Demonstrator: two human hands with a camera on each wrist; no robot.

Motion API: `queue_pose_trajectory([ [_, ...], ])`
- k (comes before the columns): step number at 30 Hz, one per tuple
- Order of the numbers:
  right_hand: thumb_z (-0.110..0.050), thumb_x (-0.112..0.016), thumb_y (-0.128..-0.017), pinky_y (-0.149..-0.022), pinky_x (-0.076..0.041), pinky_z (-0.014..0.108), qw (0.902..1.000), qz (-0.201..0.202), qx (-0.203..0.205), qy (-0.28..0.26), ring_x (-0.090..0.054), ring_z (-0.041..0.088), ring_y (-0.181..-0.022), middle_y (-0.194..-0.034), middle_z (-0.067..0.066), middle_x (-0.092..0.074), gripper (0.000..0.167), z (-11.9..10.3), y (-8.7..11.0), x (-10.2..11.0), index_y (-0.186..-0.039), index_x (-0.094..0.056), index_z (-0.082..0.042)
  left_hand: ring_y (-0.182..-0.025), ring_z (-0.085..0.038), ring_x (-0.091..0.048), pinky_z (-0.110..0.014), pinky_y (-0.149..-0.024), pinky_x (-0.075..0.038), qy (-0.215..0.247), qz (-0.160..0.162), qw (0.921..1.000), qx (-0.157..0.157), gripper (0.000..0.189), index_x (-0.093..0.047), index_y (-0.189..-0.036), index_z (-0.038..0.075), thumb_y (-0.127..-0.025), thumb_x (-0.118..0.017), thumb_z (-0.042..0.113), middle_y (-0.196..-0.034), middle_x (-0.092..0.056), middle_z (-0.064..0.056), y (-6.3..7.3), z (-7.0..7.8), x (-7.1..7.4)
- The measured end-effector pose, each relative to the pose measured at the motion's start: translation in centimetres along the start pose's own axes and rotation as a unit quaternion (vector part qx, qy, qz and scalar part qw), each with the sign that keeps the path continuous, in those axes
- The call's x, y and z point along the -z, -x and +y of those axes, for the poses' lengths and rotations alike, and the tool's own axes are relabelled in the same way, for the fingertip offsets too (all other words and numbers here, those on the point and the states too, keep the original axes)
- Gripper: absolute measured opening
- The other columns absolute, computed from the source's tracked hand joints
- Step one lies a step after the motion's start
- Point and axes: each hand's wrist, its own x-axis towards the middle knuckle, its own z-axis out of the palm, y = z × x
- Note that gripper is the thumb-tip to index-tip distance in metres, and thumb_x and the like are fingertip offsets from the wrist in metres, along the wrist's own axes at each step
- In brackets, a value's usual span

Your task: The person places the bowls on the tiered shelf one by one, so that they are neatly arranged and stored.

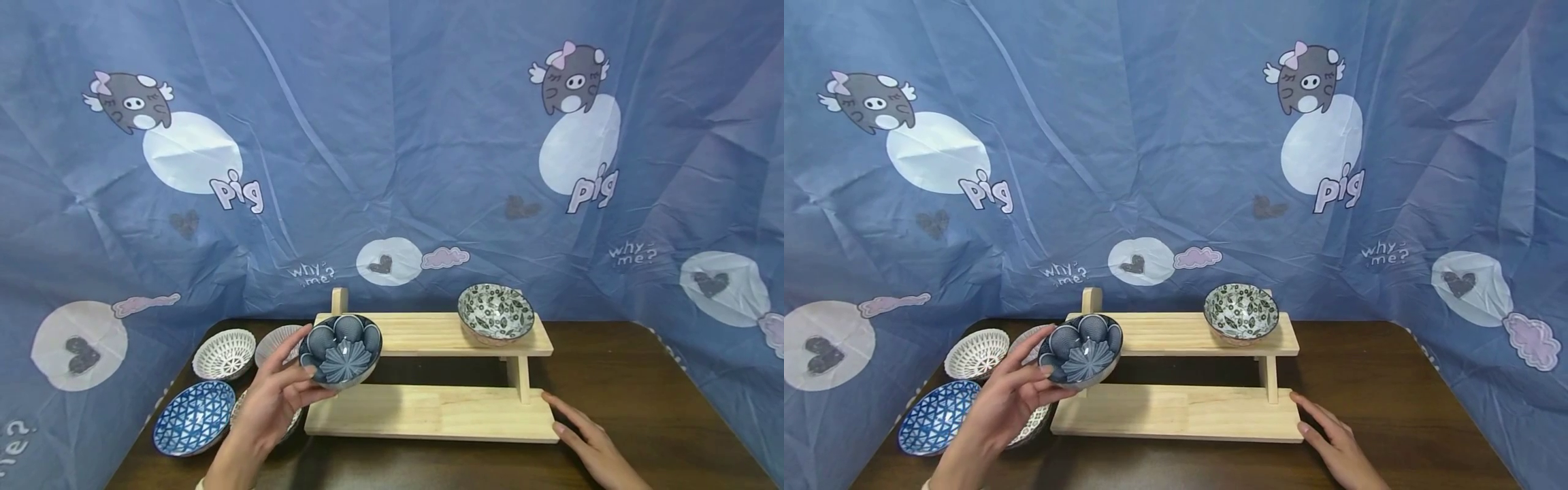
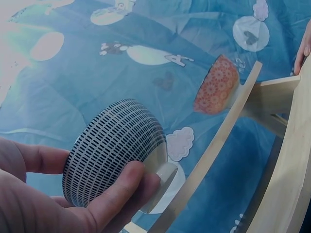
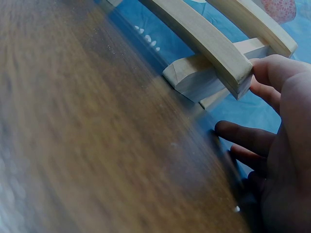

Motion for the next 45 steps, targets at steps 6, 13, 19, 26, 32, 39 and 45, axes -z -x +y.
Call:
queue_pose_trajectory([
  [6, -0.033, -0.049, -0.105, -0.093, -0.049, 0.021, 0.9999, -0.007, -0.01, -0.003, -0.03, -0.026, -0.124, -0.145, -0.028, -0.041, 0.047, -0.2, -0.1, -0.1, -0.151, -0.045, -0.026, -0.089, -0.016, -0.075, -0.042, -0.081, -0.064, -0.01, 0.022, 0.9997, 0.007, 0.062, -0.046, -0.14, 0.028, -0.091, -0.044, -0.009, -0.116, -0.071, -0.001, -0.7, -0.2, -1.0],
  [13, -0.036, -0.047, -0.105, -0.094, -0.05, 0.025, 0.9994, -0.018, -0.03, -0.007, -0.031, -0.024, -0.124, -0.149, -0.021, -0.042, 0.049, -0.4, -0.2, 0.0, -0.153, -0.043, -0.024, -0.086, -0.015, -0.075, -0.041, -0.08, -0.064, -0.008, 0.023, 0.9995, 0.019, 0.063, -0.04, -0.144, 0.022, -0.09, -0.044, -0.009, -0.109, -0.071, -0.003, -1.5, 0.0, -2.3],
  [19, -0.034, -0.049, -0.105, -0.093, -0.05, 0.022, 0.9998, -0.011, -0.016, -0.007, -0.031, -0.026, -0.123, -0.146, -0.027, -0.042, 0.047, -0.4, -0.1, 0.0, -0.152, -0.044, -0.025, -0.082, -0.015, -0.075, -0.041, -0.078, -0.065, -0.001, 0.035, 0.999, 0.027, 0.065, -0.035, -0.148, 0.015, -0.088, -0.044, -0.01, -0.104, -0.07, -0.004, -2.2, 0.0, -3.3],
  [26, -0.038, -0.048, -0.105, -0.094, -0.05, 0.025, 0.9987, -0.026, -0.04, -0.017, -0.031, -0.026, -0.123, -0.149, -0.02, -0.043, 0.05, -0.5, -0.3, 0.0, -0.153, -0.042, -0.024, -0.08, -0.014, -0.075, -0.045, -0.081, -0.065, 0.006, 0.034, 0.9986, 0.039, 0.066, -0.039, -0.146, 0.018, -0.088, -0.045, -0.011, -0.095, -0.069, -0.004, -3.0, -0.2, -4.0],
  [32, -0.04, -0.047, -0.105, -0.095, -0.051, 0.028, 0.9981, -0.029, -0.052, -0.018, -0.031, -0.025, -0.123, -0.153, -0.008, -0.043, 0.05, -0.6, -0.4, 0.1, -0.153, -0.042, -0.025, -0.081, -0.015, -0.075, -0.045, -0.082, -0.064, 0.0, 0.026, 0.9987, 0.044, 0.071, -0.031, -0.153, 0.012, -0.088, -0.045, -0.011, -0.099, -0.066, -0.005, -3.8, -0.4, -4.5],
  [39, -0.041, -0.047, -0.105, -0.104, -0.047, 0.059, 0.9957, -0.039, -0.066, -0.051, -0.029, -0.026, -0.12, -0.157, 0.008, -0.04, 0.052, -0.5, -0.5, 0.1, -0.154, -0.041, -0.025, -0.079, -0.015, -0.074, -0.049, -0.085, -0.063, 0.001, 0.036, 0.998, 0.053, 0.075, -0.027, -0.156, 0.01, -0.087, -0.045, -0.011, -0.098, -0.063, -0.007, -4.8, -0.7, -5.3],
  [45, -0.041, -0.047, -0.105, -0.102, -0.051, 0.049, 0.9969, -0.037, -0.061, -0.034, -0.03, -0.026, -0.121, -0.155, 0.002, -0.042, 0.051, -0.4, -0.5, 0.2, -0.153, -0.042, -0.024, -0.076, -0.015, -0.073, -0.051, -0.086, -0.062, -0.002, 0.044, 0.9975, 0.055, 0.076, -0.027, -0.157, 0.01, -0.087, -0.044, -0.012, -0.094, -0.061, -0.006, -5.6, -1.1, -6.0],
])
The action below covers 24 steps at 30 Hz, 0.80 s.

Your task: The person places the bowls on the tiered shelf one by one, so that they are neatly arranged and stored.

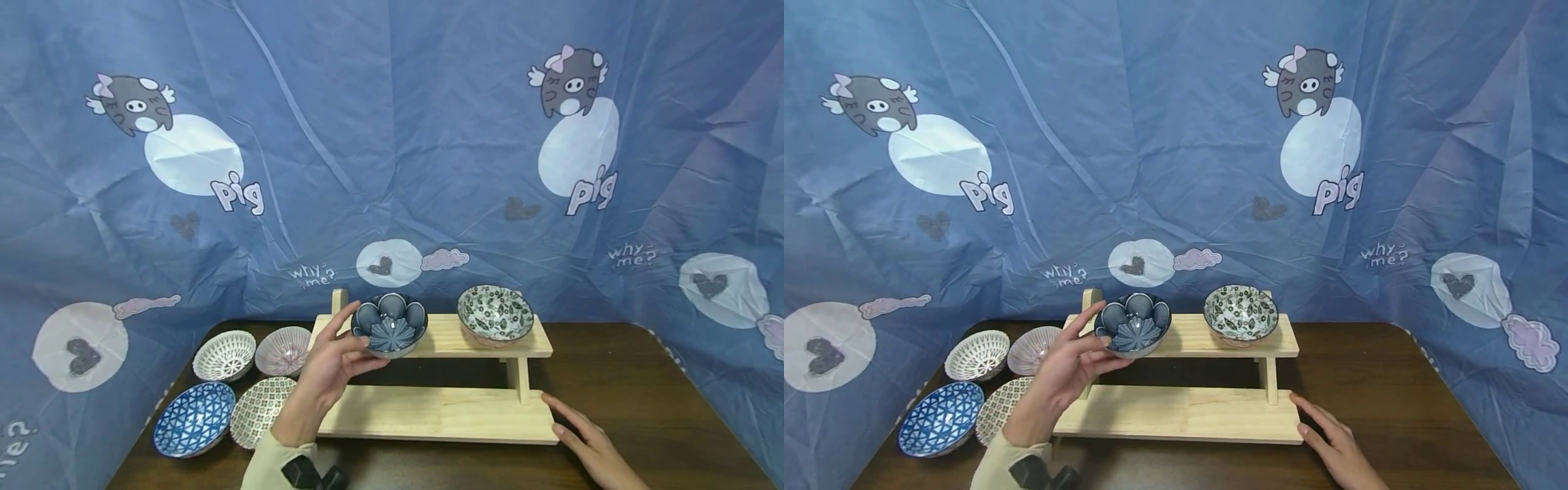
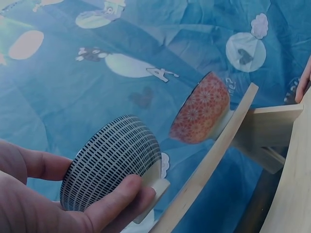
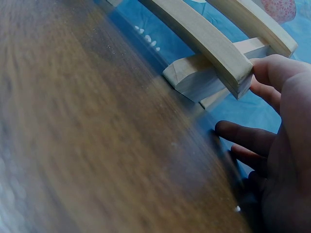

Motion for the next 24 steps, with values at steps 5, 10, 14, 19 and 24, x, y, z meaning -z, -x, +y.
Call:
queue_pose_trajectory([
  [5, -0.041, -0.046, -0.105, -0.097, -0.051, 0.036, 0.9999, 0.002, 0.002, 0.013, -0.031, -0.025, -0.122, -0.155, 0.0, -0.043, 0.05, 0.0, 0.0, 0.0, -0.153, -0.042, -0.026, -0.075, -0.017, -0.072, -0.053, -0.088, -0.061, 0.004, -0.002, 1.0, -0.001, 0.076, -0.027, -0.157, 0.011, -0.086, -0.044, -0.012, -0.096, -0.059, -0.008, -0.5, -0.3, -0.5],
  [10, -0.04, -0.046, -0.105, -0.097, -0.051, 0.034, 0.9999, 0.002, 0.004, 0.011, -0.031, -0.025, -0.122, -0.155, 0.0, -0.043, 0.05, 0.0, -0.1, 0.0, -0.153, -0.041, -0.027, -0.075, -0.016, -0.072, -0.051, -0.086, -0.062, 0.002, -0.007, 1.0, -0.001, 0.077, -0.025, -0.158, 0.01, -0.087, -0.044, -0.013, -0.097, -0.059, -0.007, -0.9, -0.6, -0.8],
  [14, -0.04, -0.047, -0.105, -0.095, -0.051, 0.029, 0.9998, 0.005, 0.006, 0.021, -0.032, -0.024, -0.124, -0.154, 0.0, -0.044, 0.05, 0.0, -0.1, 0.0, -0.153, -0.042, -0.027, -0.075, -0.015, -0.072, -0.052, -0.086, -0.062, -0.002, -0.005, 1.0, -0.001, 0.076, -0.025, -0.158, 0.01, -0.087, -0.044, -0.013, -0.093, -0.059, -0.006, -1.3, -0.8, -1.0],
  [19, -0.041, -0.046, -0.105, -0.096, -0.051, 0.032, 0.9998, 0.003, 0.003, 0.018, -0.031, -0.024, -0.123, -0.155, 0.0, -0.043, 0.05, 0.1, -0.1, 0.0, -0.153, -0.041, -0.028, -0.076, -0.016, -0.071, -0.054, -0.088, -0.061, -0.002, 0.0, 1.0, -0.002, 0.076, -0.027, -0.157, 0.01, -0.087, -0.044, -0.013, -0.089, -0.057, -0.005, -1.7, -1.0, -1.4],
  [24, -0.041, -0.047, -0.105, -0.094, -0.051, 0.028, 0.9998, 0.007, 0.004, 0.02, -0.032, -0.024, -0.123, -0.153, -0.004, -0.044, 0.05, 0.1, 0.0, 0.0, -0.152, -0.043, -0.026, -0.075, -0.015, -0.07, -0.055, -0.089, -0.06, -0.003, -0.002, 1.0, -0.002, 0.076, -0.028, -0.157, 0.01, -0.087, -0.044, -0.013, -0.086, -0.055, -0.004, -2.1, -1.2, -1.8],
])
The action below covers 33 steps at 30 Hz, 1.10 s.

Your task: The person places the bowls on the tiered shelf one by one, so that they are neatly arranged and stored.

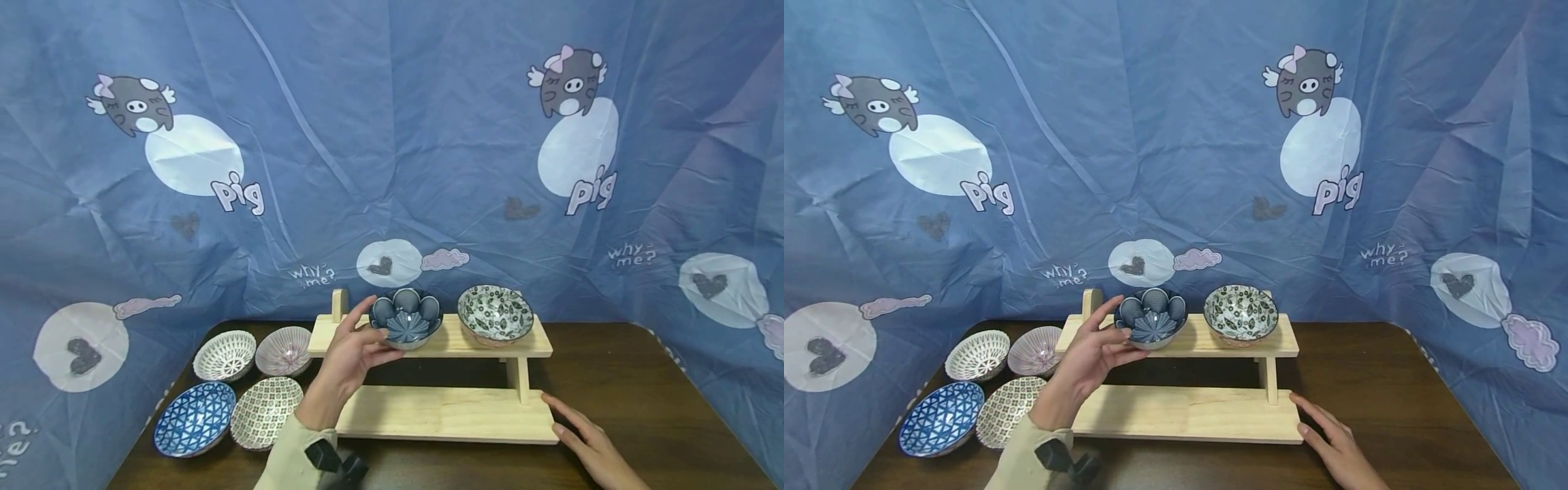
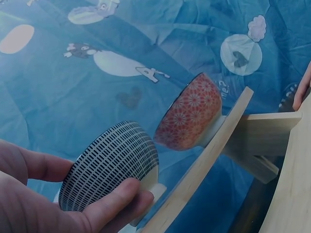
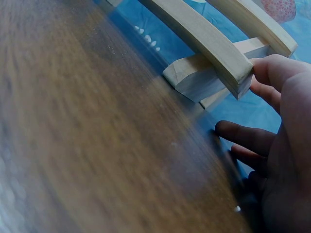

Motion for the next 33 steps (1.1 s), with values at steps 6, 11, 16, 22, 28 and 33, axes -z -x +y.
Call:
queue_pose_trajectory([
  [6, -0.041, -0.048, -0.105, -0.097, -0.051, 0.036, 1.0, -0.001, -0.002, -0.005, -0.032, -0.024, -0.123, -0.154, -0.003, -0.044, 0.05, 0.2, 0.0, -0.1, -0.152, -0.043, -0.027, -0.073, -0.015, -0.07, -0.054, -0.087, -0.061, 0.004, -0.004, 1.0, 0.008, 0.076, -0.028, -0.156, 0.009, -0.086, -0.044, -0.013, -0.082, -0.053, -0.004, -0.5, -0.4, -0.2],
  [11, -0.041, -0.047, -0.105, -0.095, -0.051, 0.031, 0.9999, -0.005, -0.004, -0.011, -0.031, -0.024, -0.123, -0.154, -0.003, -0.043, 0.05, 0.2, 0.0, -0.2, -0.153, -0.042, -0.027, -0.072, -0.016, -0.068, -0.052, -0.084, -0.062, 0.006, 0.0, 1.0, 0.006, 0.076, -0.03, -0.156, 0.009, -0.085, -0.045, -0.013, -0.083, -0.052, -0.005, -0.9, -0.6, -0.4],
  [16, -0.04, -0.047, -0.105, -0.094, -0.051, 0.026, 0.9998, -0.006, -0.003, -0.017, -0.031, -0.025, -0.123, -0.155, -0.003, -0.042, 0.05, 0.2, 0.0, -0.2, -0.153, -0.041, -0.028, -0.074, -0.019, -0.067, -0.054, -0.085, -0.062, 0.004, 0.005, 1.0, 0.007, 0.076, -0.032, -0.155, 0.01, -0.084, -0.046, -0.013, -0.083, -0.053, -0.005, -1.2, -0.6, -0.6],
  [22, -0.041, -0.048, -0.104, -0.094, -0.051, 0.026, 1.0, 0.002, 0.0, -0.006, -0.032, -0.024, -0.124, -0.154, -0.001, -0.044, 0.05, 0.1, 0.1, -0.2, -0.152, -0.043, -0.027, -0.075, -0.021, -0.068, -0.057, -0.086, -0.06, 0.004, 0.006, 0.9999, 0.009, 0.075, -0.033, -0.155, 0.01, -0.085, -0.046, -0.013, -0.09, -0.054, -0.009, -1.6, -0.8, -0.9],
  [28, -0.04, -0.048, -0.105, -0.095, -0.05, 0.025, 1.0, 0.005, 0.003, -0.004, -0.032, -0.024, -0.124, -0.154, -0.004, -0.045, 0.05, 0.2, 0.1, -0.2, -0.152, -0.043, -0.027, -0.077, -0.021, -0.068, -0.054, -0.087, -0.061, 0.001, -0.003, 0.9999, 0.01, 0.076, -0.03, -0.156, 0.011, -0.086, -0.046, -0.013, -0.104, -0.052, -0.015, -1.7, -0.9, -1.1],
  [33, -0.041, -0.048, -0.105, -0.095, -0.051, 0.027, 1.0, 0.001, -0.003, -0.009, -0.031, -0.025, -0.123, -0.153, -0.006, -0.044, 0.05, 0.2, 0.0, -0.1, -0.153, -0.042, -0.026, -0.078, -0.02, -0.068, -0.055, -0.089, -0.06, 0.002, -0.005, 0.9999, 0.009, 0.076, -0.029, -0.157, 0.013, -0.087, -0.046, -0.012, -0.109, -0.051, -0.017, -1.7, -1.0, -1.2],
])
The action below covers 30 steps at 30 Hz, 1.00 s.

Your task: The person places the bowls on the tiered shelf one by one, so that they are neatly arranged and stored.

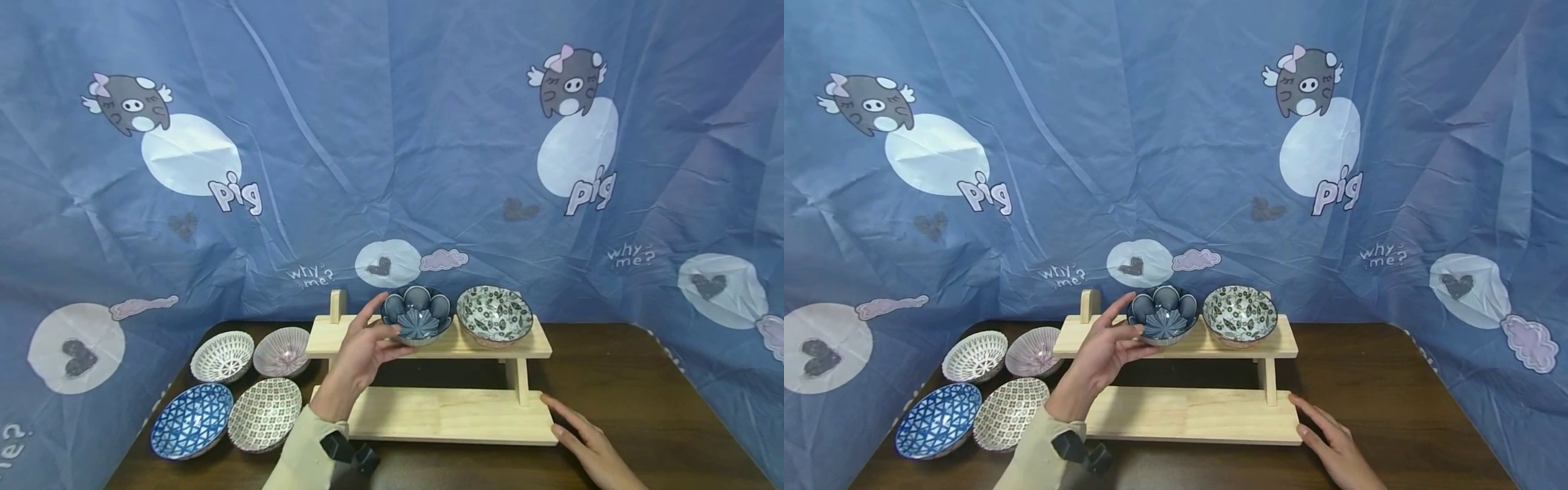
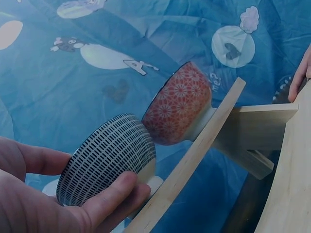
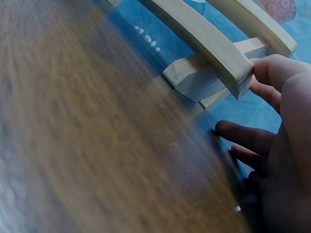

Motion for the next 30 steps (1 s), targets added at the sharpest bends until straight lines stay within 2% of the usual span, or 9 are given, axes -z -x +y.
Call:
queue_pose_trajectory([
  [8, -0.041, -0.047, -0.105, -0.095, -0.051, 0.03, 1.0, -0.001, 0.0, 0.003, -0.032, -0.024, -0.123, -0.155, 0.001, -0.044, 0.05, -0.1, -0.1, 0.0, -0.152, -0.042, -0.028, -0.082, -0.019, -0.068, -0.054, -0.093, -0.059, 0.0, -0.014, 0.9999, -0.002, 0.077, -0.027, -0.158, 0.017, -0.088, -0.047, -0.008, -0.115, -0.05, -0.018, 0.0, -0.2, 0.2],
  [11, -0.041, -0.047, -0.105, -0.095, -0.051, 0.028, 1.0, -0.002, 0.0, 0.002, -0.032, -0.024, -0.123, -0.155, -0.001, -0.044, 0.05, 0.0, -0.1, 0.0, -0.153, -0.042, -0.027, -0.078, -0.02, -0.07, -0.048, -0.089, -0.062, -0.008, -0.024, 0.9997, 0.006, 0.077, -0.024, -0.159, 0.021, -0.09, -0.048, -0.004, -0.12, -0.05, -0.02, 0.1, -0.2, 0.4],
  [16, -0.04, -0.048, -0.105, -0.094, -0.051, 0.026, 1.0, -0.001, -0.001, 0.001, -0.032, -0.024, -0.124, -0.154, -0.002, -0.044, 0.05, 0.1, 0.0, 0.0, -0.152, -0.042, -0.028, -0.077, -0.023, -0.073, -0.038, -0.078, -0.065, -0.021, -0.036, 0.999, 0.016, 0.077, -0.018, -0.161, 0.024, -0.094, -0.049, 0.003, -0.136, -0.047, -0.028, 0.3, -0.2, 0.9],
  [19, -0.041, -0.048, -0.105, -0.094, -0.051, 0.026, 1.0, -0.003, 0.0, 0.003, -0.032, -0.023, -0.124, -0.155, 0.0, -0.044, 0.05, 0.1, 0.0, 0.0, -0.152, -0.042, -0.028, -0.08, -0.022, -0.074, -0.037, -0.078, -0.065, -0.027, -0.037, 0.9989, 0.01, 0.077, -0.015, -0.162, 0.022, -0.095, -0.05, 0.005, -0.15, -0.038, -0.032, 0.6, -0.2, 1.2],
  [23, -0.041, -0.048, -0.105, -0.096, -0.051, 0.031, 1.0, -0.002, -0.002, 0.006, -0.032, -0.024, -0.123, -0.155, 0.001, -0.044, 0.05, 0.0, 0.0, 0.0, -0.152, -0.042, -0.028, -0.081, -0.02, -0.074, -0.037, -0.079, -0.065, -0.033, -0.04, 0.9986, -0.001, 0.076, -0.013, -0.162, 0.018, -0.097, -0.05, 0.007, -0.159, -0.025, -0.034, 1.2, -0.1, 1.6],
  [26, -0.041, -0.047, -0.105, -0.097, -0.051, 0.033, 1.0, 0.0, -0.002, 0.01, -0.032, -0.024, -0.123, -0.155, 0.0, -0.044, 0.049, 0.0, 0.0, 0.0, -0.152, -0.042, -0.028, -0.079, -0.017, -0.074, -0.036, -0.079, -0.065, -0.036, -0.041, 0.9985, -0.006, 0.074, -0.014, -0.162, 0.017, -0.097, -0.049, 0.008, -0.159, -0.024, -0.035, 1.8, 0.1, 1.8],
  [30, -0.04, -0.047, -0.105, -0.095, -0.05, 0.028, 0.9997, 0.007, 0.008, 0.02, -0.032, -0.024, -0.124, -0.154, -0.003, -0.045, 0.049, 0.0, 0.1, 0.0, -0.152, -0.044, -0.027, -0.078, -0.015, -0.074, -0.034, -0.079, -0.065, -0.04, -0.036, 0.9985, -0.008, 0.073, -0.016, -0.162, 0.017, -0.097, -0.049, 0.007, -0.158, -0.028, -0.033, 2.5, 0.2, 2.1],
])
